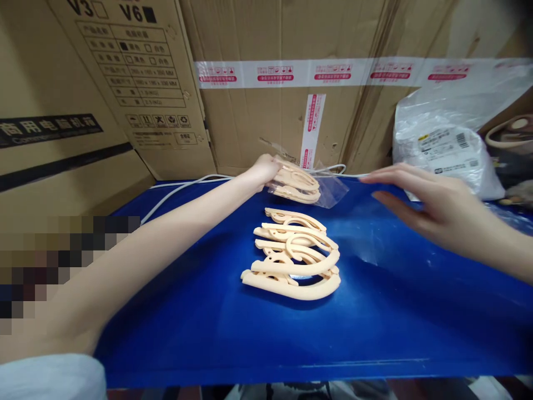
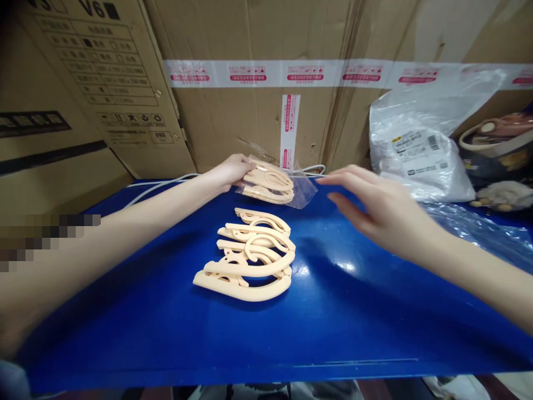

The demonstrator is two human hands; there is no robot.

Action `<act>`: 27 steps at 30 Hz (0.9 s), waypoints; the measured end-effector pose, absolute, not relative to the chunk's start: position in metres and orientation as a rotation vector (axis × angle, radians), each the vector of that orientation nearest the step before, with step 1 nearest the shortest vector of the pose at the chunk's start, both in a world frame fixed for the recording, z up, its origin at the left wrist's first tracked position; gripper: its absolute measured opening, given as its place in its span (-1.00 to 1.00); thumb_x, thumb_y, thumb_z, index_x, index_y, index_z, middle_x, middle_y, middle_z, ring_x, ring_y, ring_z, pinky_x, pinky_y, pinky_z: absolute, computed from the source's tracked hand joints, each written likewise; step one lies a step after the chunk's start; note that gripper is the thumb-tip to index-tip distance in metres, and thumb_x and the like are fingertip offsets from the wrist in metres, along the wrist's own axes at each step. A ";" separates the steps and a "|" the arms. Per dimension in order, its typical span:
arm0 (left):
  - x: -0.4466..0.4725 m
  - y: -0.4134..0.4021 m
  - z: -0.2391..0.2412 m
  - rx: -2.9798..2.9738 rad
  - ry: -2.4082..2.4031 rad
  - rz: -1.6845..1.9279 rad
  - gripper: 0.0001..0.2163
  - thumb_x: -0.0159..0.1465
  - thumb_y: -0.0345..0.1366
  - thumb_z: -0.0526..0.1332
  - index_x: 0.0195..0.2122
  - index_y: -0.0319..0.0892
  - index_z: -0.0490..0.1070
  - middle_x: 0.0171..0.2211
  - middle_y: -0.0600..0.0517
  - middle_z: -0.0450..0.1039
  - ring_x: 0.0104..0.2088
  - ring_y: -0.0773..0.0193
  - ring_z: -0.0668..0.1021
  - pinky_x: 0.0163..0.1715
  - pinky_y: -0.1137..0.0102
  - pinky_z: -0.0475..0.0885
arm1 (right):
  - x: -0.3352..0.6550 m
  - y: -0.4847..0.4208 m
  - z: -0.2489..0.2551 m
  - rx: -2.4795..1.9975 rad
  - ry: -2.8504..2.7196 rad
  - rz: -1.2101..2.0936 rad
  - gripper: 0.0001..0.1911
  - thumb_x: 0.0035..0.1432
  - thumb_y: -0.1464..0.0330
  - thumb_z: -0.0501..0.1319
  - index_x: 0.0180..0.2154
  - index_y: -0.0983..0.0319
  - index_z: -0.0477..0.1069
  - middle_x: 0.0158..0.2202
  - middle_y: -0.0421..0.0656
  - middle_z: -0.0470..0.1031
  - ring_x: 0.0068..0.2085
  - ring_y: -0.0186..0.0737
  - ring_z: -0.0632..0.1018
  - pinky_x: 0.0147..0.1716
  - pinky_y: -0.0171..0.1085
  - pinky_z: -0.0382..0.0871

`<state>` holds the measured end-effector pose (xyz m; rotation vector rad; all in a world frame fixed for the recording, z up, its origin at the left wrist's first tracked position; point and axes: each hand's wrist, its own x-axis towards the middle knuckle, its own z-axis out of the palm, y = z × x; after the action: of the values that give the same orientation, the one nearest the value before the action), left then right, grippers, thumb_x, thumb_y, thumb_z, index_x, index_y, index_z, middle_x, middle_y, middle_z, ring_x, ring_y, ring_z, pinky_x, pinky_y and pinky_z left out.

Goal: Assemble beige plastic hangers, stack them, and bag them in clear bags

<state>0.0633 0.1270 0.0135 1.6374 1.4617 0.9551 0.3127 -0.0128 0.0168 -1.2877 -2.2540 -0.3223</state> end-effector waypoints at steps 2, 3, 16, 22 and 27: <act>0.061 0.119 0.019 1.620 1.412 1.080 -0.84 0.32 -0.43 0.15 -0.07 -0.23 0.30 -0.26 -0.03 0.48 -0.39 0.34 0.58 -0.38 0.45 0.51 | 0.283 0.012 0.021 -1.257 -2.217 -0.183 -0.66 0.32 0.28 -0.02 0.02 0.12 0.41 -0.05 -0.05 0.57 -0.05 -0.06 0.57 -0.06 -0.11 0.45; 0.059 0.114 0.021 1.590 1.380 1.158 -0.78 0.30 -0.45 0.17 -0.03 -0.23 0.27 -0.22 -0.04 0.48 -0.37 0.34 0.58 -0.37 0.45 0.52 | 0.276 0.026 0.021 -1.346 -2.165 -0.131 -0.66 0.30 0.33 0.01 0.01 0.21 0.43 -0.07 -0.02 0.59 -0.06 -0.04 0.59 -0.05 -0.09 0.45; 0.013 0.005 0.037 1.204 1.018 1.191 -0.38 0.21 -0.60 0.19 0.30 -0.21 0.12 -0.06 -0.16 0.53 -0.21 0.14 0.64 -0.31 0.32 0.58 | 0.235 0.004 0.033 -1.015 -1.560 1.524 -0.63 0.29 0.15 0.12 0.07 0.08 0.42 0.02 -0.17 0.57 -0.04 -0.16 0.60 -0.04 -0.15 0.51; -0.010 -0.008 0.028 1.225 1.136 0.896 -0.63 0.21 -0.41 0.28 0.07 -0.19 0.45 -0.03 -0.16 0.55 -0.22 0.14 0.64 -0.45 0.43 0.55 | 0.224 -0.017 0.020 -0.986 -1.427 1.631 -0.61 0.15 0.29 0.32 0.04 0.10 0.47 0.01 -0.16 0.58 0.00 -0.15 0.59 0.00 -0.24 0.50; -0.057 0.004 0.037 1.327 1.421 0.886 -0.75 0.22 -0.46 0.24 -0.11 -0.12 0.56 0.03 -0.05 0.52 -0.06 0.14 0.57 -0.37 0.48 0.46 | 0.231 -0.017 0.009 -1.149 -1.438 1.552 -0.58 0.12 0.27 0.33 0.04 0.15 0.46 -0.05 -0.09 0.61 -0.12 -0.08 0.64 -0.20 -0.23 0.59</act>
<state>-0.0569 0.0036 0.0372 1.3271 1.4214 0.8864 0.2309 -0.0173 0.0093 -1.1491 -1.4377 1.5525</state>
